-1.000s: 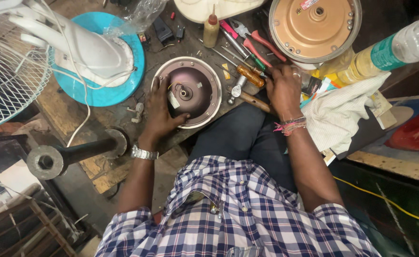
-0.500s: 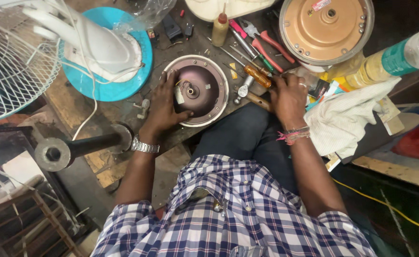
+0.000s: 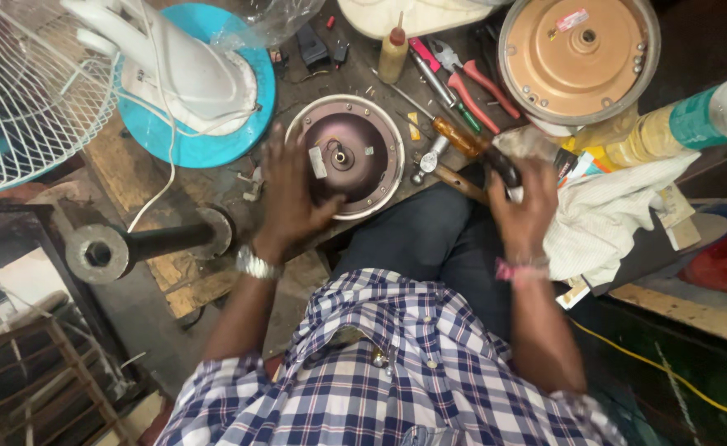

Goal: The person works on a circular electrical component on a cluttered workbench. They use a screwdriver to adjust internal parts, then use a hammer and chisel to tap and pry components. The person repeatedly handles the component and tools throughout the clip.

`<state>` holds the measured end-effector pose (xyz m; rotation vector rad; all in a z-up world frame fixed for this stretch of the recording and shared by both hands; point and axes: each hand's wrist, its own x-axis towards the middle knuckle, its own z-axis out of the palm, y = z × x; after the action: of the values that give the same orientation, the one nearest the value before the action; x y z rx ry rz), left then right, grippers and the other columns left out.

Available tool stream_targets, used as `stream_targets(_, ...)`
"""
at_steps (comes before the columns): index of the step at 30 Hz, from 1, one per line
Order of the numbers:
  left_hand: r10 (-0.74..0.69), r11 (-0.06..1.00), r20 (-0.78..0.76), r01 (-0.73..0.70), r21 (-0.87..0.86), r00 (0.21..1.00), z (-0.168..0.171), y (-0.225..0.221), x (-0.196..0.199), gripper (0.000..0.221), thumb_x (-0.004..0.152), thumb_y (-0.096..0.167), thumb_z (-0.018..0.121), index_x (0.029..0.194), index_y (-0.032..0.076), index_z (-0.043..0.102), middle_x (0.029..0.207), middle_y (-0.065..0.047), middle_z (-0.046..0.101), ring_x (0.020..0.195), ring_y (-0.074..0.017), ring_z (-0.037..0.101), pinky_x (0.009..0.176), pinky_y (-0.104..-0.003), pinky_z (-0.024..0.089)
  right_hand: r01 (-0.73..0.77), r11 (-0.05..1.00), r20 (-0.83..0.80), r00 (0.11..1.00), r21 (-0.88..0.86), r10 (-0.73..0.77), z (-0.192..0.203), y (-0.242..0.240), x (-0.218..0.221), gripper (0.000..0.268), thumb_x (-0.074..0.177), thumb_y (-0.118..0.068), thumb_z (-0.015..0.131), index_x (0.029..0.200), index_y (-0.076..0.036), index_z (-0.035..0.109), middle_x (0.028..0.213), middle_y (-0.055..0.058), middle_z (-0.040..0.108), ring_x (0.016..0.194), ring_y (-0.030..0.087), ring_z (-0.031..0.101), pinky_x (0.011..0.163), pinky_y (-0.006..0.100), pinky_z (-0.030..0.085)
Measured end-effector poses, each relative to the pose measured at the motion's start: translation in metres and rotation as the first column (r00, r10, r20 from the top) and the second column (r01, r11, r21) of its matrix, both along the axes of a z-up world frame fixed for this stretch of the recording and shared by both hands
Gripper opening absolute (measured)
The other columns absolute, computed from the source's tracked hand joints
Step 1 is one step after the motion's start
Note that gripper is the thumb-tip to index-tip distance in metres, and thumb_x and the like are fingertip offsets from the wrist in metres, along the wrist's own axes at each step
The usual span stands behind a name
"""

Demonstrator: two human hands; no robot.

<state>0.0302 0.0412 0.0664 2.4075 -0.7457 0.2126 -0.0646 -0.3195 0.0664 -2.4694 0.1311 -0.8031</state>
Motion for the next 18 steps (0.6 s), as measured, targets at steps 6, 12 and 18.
stream_targets(6,-0.282,0.913,0.271,0.344,-0.219,0.92,0.041,-0.067,-0.057,0.09,0.097,0.039,0.08,0.163,0.018,0.023,0.161,-0.018,0.038,0.15,-0.041,0.041,0.124,-0.058,0.025,-0.029,1.0,0.033,0.999,0.002,0.029,0.071,0.055,-0.062,0.04,0.083,-0.002,0.089,0.118,0.001,0.07,0.108,0.019,0.065,0.1,0.035,0.067,0.09,0.043,0.057)
stream_targets(12,-0.47,0.883,-0.177,0.463,-0.084,0.865,0.073,-0.101,-0.066,0.069,0.095,0.032,0.072,0.154,0.011,0.043,0.114,-0.017,0.063,0.093,-0.0348,0.066,0.077,-0.047,0.051,-0.075,0.945,-0.09,0.99,0.32,0.109,0.084,0.069,-0.061,0.033,0.084,-0.002,0.079,0.116,0.001,0.071,0.1,0.015,0.075,0.084,0.025,0.073,0.078,0.035,0.057)
stream_targets(18,-0.341,0.917,-0.328,0.388,0.09,0.881,0.042,-0.071,-0.069,0.045,0.089,0.031,0.075,0.125,0.009,0.061,0.09,-0.014,0.066,0.073,-0.0347,0.066,0.059,-0.047,0.05,-0.094,0.995,-0.337,0.937,0.012,0.093,0.028,0.035,-0.017,0.026,0.092,-0.017,0.08,0.113,-0.002,0.074,0.096,0.017,0.07,0.094,0.038,0.066,0.084,0.046,0.051)
